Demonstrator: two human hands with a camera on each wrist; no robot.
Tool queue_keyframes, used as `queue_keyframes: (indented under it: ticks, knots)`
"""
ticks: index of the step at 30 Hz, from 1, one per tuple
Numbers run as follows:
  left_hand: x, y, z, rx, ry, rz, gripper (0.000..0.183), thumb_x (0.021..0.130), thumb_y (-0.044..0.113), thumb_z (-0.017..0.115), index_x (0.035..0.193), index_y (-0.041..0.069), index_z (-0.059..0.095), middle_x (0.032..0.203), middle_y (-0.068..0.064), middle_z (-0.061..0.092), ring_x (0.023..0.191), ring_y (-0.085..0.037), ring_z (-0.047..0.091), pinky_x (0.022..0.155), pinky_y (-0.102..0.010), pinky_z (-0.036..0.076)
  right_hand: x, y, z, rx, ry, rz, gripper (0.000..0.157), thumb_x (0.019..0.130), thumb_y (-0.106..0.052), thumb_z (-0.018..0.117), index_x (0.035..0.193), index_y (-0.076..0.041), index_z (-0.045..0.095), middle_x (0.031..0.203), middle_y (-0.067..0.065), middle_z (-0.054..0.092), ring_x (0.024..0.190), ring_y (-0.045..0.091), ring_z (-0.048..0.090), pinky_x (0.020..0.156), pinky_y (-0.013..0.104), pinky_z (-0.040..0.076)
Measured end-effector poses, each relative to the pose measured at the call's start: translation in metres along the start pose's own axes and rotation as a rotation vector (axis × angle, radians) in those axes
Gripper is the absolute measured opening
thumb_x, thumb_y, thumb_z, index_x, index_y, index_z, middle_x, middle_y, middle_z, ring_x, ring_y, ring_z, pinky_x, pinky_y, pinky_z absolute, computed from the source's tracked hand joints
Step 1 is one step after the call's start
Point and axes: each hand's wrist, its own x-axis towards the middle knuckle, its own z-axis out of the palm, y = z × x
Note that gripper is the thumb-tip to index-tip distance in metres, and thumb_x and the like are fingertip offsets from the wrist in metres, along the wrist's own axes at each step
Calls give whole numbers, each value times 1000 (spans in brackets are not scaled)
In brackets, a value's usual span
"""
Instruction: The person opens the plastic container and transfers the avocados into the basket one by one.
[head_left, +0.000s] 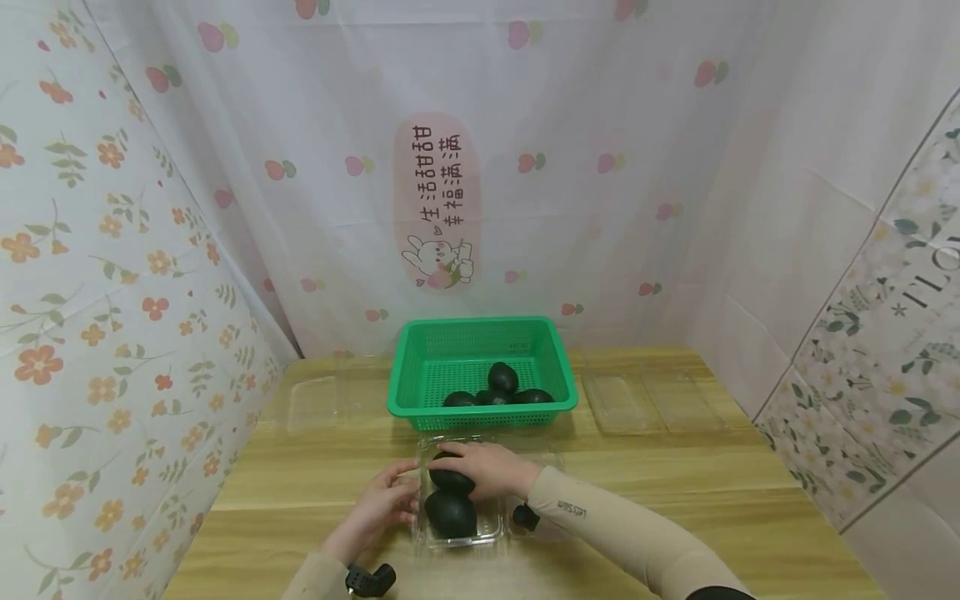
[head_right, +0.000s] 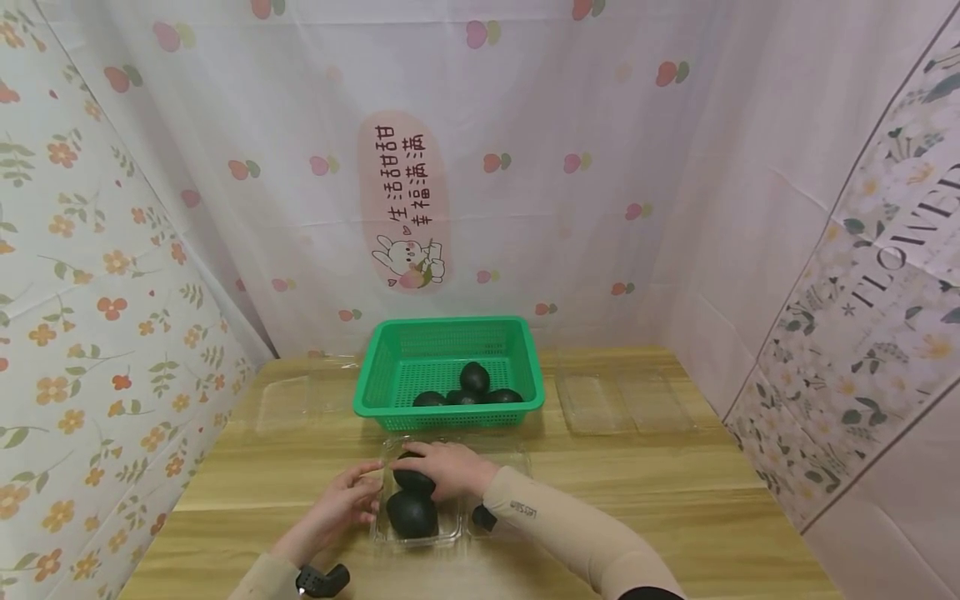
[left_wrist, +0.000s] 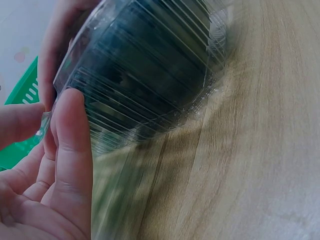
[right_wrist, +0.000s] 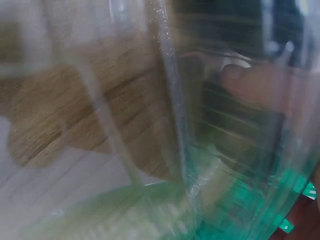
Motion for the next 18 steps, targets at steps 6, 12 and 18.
queue_keyframes:
  ticks: [6, 12, 18]
  knots:
    - [-1, 1, 0, 2, 7, -6, 54, 96, 10, 58, 140, -8, 33, 96, -6, 56, 72, -13, 58, 58, -28, 53, 3, 0, 0, 5, -12, 16, 86, 73, -25, 86, 146, -34, 42, 148, 3, 41, 120, 22, 54, 86, 33, 51]
    - [-1, -1, -1, 0, 1, -12, 55, 96, 11, 58, 140, -8, 33, 99, -8, 56, 72, -13, 59, 59, -28, 53, 3, 1, 5, 42, -11, -3, 85, 74, -25, 85, 147, -33, 41, 146, 5, 41, 119, 22, 54, 89, 32, 50]
    - [0, -1, -2, -2, -15, -4, 55, 95, 11, 59, 140, -8, 33, 97, -8, 55, 71, -14, 59, 58, -27, 53, 4, 3, 5, 88, 12, -9, 83, 74, -24, 85, 146, -30, 43, 142, 6, 43, 119, 22, 54, 92, 32, 48]
